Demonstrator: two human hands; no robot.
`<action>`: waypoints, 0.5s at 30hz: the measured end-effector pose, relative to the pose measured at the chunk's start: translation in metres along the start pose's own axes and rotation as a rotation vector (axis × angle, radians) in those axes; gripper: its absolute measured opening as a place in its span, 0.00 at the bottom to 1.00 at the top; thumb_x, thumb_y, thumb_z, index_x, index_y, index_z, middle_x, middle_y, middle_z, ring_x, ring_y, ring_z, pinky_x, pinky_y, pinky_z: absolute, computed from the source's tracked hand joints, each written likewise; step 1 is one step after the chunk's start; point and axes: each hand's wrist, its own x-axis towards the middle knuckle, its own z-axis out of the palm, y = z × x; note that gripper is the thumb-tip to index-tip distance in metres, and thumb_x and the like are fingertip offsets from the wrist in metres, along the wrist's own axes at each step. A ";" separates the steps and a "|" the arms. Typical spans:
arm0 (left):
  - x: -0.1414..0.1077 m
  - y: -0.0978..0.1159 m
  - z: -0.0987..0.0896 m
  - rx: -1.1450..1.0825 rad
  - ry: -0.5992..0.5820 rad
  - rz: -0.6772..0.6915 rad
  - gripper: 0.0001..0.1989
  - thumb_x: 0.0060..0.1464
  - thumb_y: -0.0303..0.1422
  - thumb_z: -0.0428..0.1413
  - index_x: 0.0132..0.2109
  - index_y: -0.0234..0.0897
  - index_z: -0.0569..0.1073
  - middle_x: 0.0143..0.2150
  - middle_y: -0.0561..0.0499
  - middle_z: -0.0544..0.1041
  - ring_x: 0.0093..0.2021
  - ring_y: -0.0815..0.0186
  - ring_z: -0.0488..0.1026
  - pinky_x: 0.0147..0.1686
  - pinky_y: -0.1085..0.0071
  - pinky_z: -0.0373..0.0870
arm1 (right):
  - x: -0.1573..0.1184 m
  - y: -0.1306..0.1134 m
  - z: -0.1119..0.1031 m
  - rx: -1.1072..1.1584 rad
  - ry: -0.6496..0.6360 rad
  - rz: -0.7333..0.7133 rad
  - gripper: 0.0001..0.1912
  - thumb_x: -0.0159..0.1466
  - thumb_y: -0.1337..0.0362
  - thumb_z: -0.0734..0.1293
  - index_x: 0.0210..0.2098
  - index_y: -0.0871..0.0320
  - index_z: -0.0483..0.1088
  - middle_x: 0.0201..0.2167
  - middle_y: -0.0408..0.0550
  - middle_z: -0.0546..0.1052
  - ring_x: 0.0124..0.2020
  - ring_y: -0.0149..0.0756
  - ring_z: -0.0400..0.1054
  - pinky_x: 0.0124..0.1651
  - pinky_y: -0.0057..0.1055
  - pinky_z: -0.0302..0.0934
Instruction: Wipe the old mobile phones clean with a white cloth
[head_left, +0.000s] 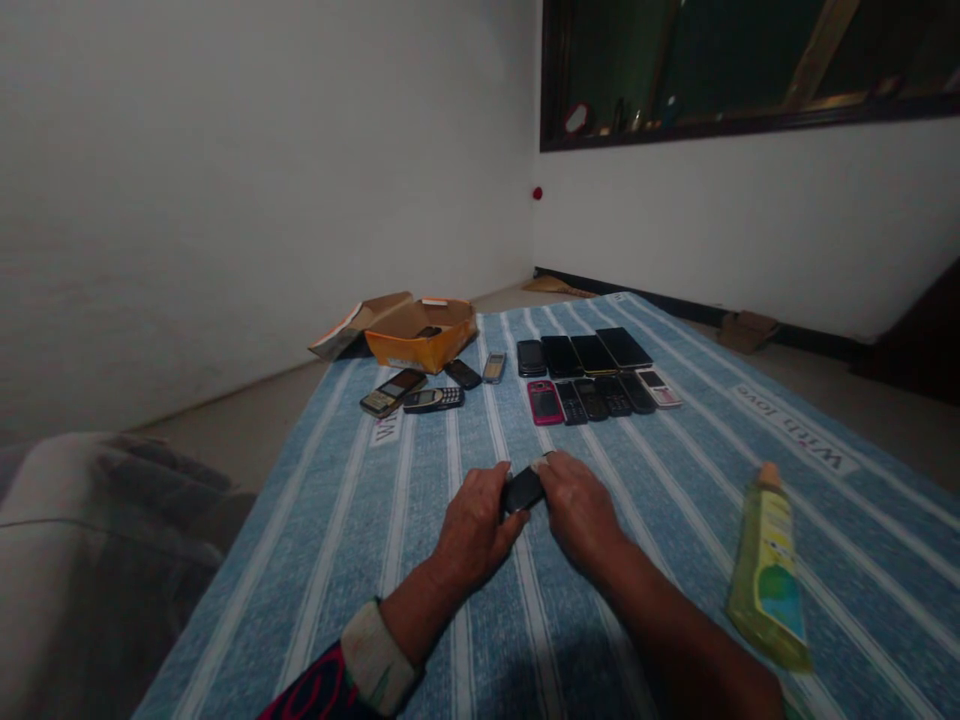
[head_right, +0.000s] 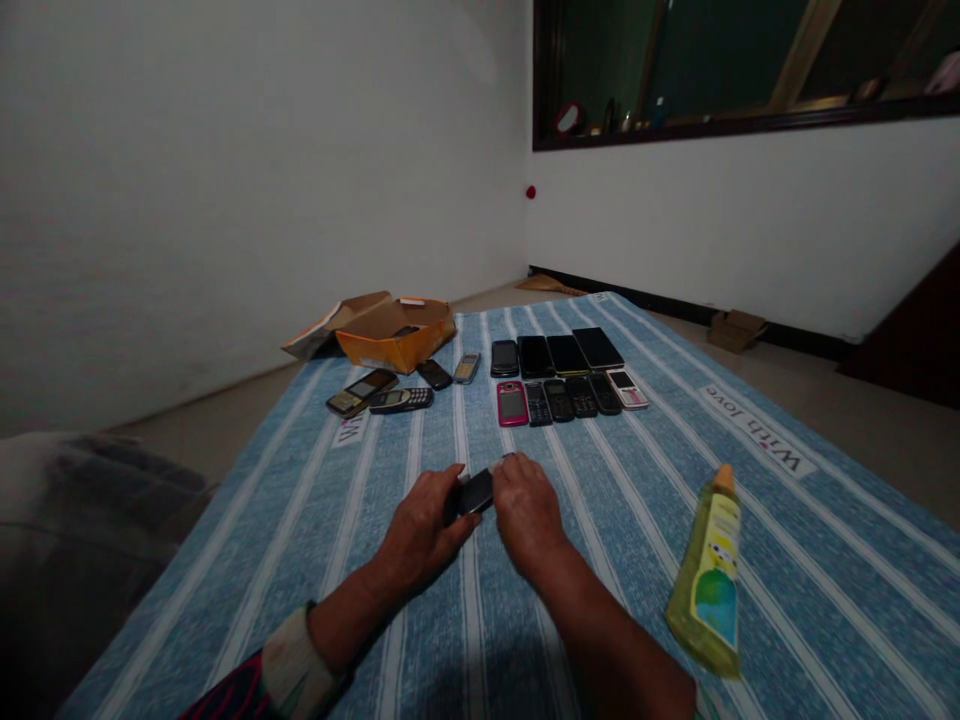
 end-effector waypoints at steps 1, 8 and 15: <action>0.000 0.001 0.000 0.003 0.000 -0.004 0.25 0.52 0.31 0.57 0.57 0.35 0.62 0.41 0.45 0.75 0.42 0.56 0.70 0.40 0.59 0.73 | 0.001 0.004 -0.003 -0.004 -0.007 0.038 0.14 0.66 0.76 0.59 0.46 0.62 0.73 0.41 0.55 0.76 0.45 0.43 0.69 0.49 0.38 0.65; 0.000 -0.001 -0.001 0.007 -0.002 0.044 0.24 0.54 0.32 0.55 0.58 0.34 0.61 0.42 0.44 0.74 0.41 0.56 0.70 0.39 0.59 0.73 | -0.008 -0.016 0.016 0.021 0.110 -0.223 0.16 0.66 0.76 0.58 0.50 0.64 0.71 0.47 0.58 0.75 0.52 0.46 0.66 0.57 0.42 0.61; 0.000 0.001 -0.002 0.015 -0.001 0.009 0.26 0.52 0.31 0.57 0.57 0.34 0.62 0.42 0.44 0.74 0.42 0.56 0.70 0.40 0.58 0.73 | 0.003 0.009 -0.001 0.016 0.050 -0.020 0.14 0.65 0.77 0.59 0.44 0.63 0.73 0.39 0.56 0.75 0.44 0.44 0.68 0.49 0.39 0.65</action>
